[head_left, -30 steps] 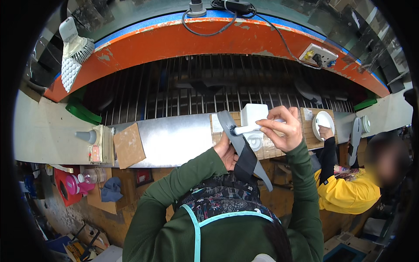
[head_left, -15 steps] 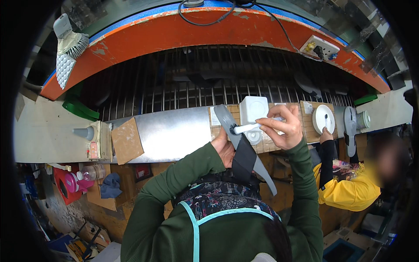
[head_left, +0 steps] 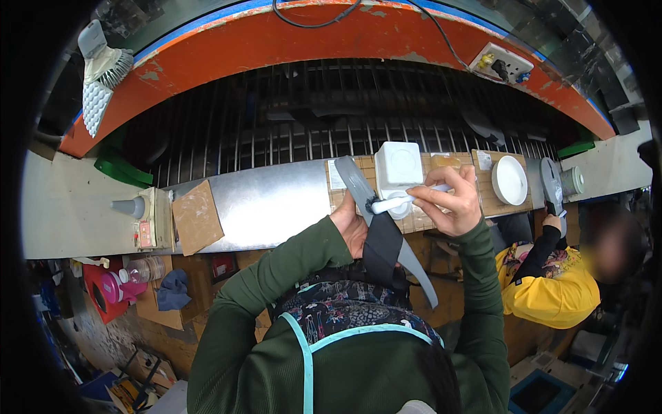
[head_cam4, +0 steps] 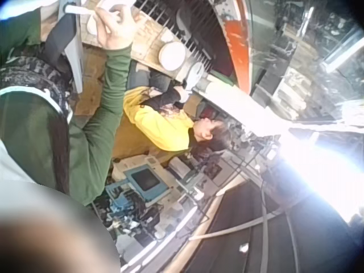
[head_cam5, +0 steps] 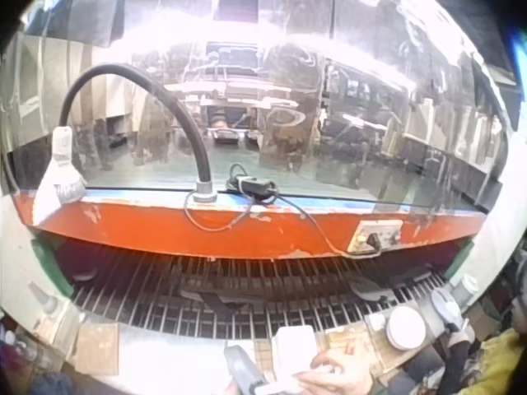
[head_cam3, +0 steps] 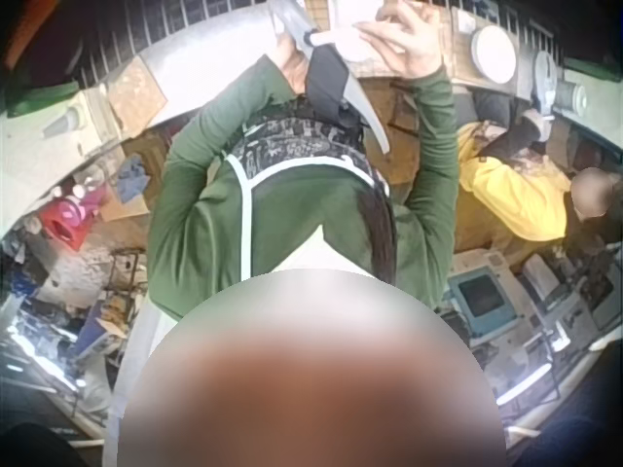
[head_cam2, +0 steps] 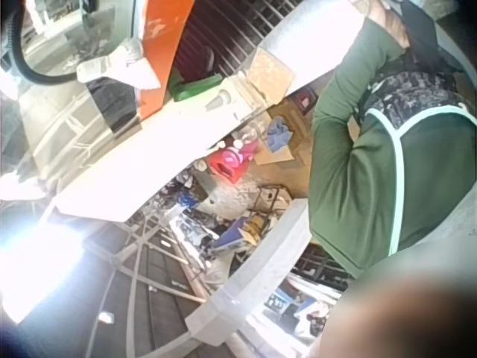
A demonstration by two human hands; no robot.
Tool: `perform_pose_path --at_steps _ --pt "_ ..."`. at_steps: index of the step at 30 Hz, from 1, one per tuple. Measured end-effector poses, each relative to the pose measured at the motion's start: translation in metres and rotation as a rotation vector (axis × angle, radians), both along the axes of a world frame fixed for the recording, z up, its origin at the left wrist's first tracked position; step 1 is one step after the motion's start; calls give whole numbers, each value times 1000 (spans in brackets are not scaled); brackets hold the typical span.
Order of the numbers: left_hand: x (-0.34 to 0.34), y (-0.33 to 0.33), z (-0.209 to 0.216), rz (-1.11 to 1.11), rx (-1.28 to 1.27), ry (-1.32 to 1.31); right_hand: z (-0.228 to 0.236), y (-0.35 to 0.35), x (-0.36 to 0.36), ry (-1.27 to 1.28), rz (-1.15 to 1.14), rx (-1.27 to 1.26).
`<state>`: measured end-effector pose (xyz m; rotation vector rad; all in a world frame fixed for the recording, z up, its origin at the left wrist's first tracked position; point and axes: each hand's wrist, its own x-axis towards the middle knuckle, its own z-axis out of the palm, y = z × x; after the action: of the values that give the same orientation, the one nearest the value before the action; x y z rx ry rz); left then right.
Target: The person paints a gray plastic part with a white substance using a small brush. They repeatedly dip the brush into a white container and apply the substance to the part's surface, rotating the part to cover different areas.
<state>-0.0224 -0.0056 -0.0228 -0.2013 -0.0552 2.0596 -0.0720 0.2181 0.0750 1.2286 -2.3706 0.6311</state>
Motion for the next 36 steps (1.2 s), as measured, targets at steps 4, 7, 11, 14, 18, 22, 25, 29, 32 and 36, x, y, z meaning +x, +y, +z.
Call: perform_pose_path --at_steps 4,7,11,14,18,22,25,29,32,36 --pt "2 3 12 6 -128 29 0 3 3 2 10 9" --pt "5 5 29 40 -389 86 1 6 4 -5 20 13" --pt "6 9 47 39 -493 118 6 12 1 -66 74 0" --pt "4 12 53 -26 -567 197 7 8 -6 -108 44 -103" --pt "2 13 48 -27 -537 192 9 -3 -11 -50 -45 -137" --pt "2 13 36 -26 -452 174 18 -6 -12 -37 -25 -65" --pt "-1 13 29 -33 -397 174 22 -3 -10 -37 -13 -26" --pt "-1 13 27 -39 -396 223 19 1 -9 -30 25 -39" --pt "0 15 26 -21 -396 217 17 5 -4 -38 5 -7" --pt "-2 14 18 -3 -308 229 21 16 -2 -119 74 37"
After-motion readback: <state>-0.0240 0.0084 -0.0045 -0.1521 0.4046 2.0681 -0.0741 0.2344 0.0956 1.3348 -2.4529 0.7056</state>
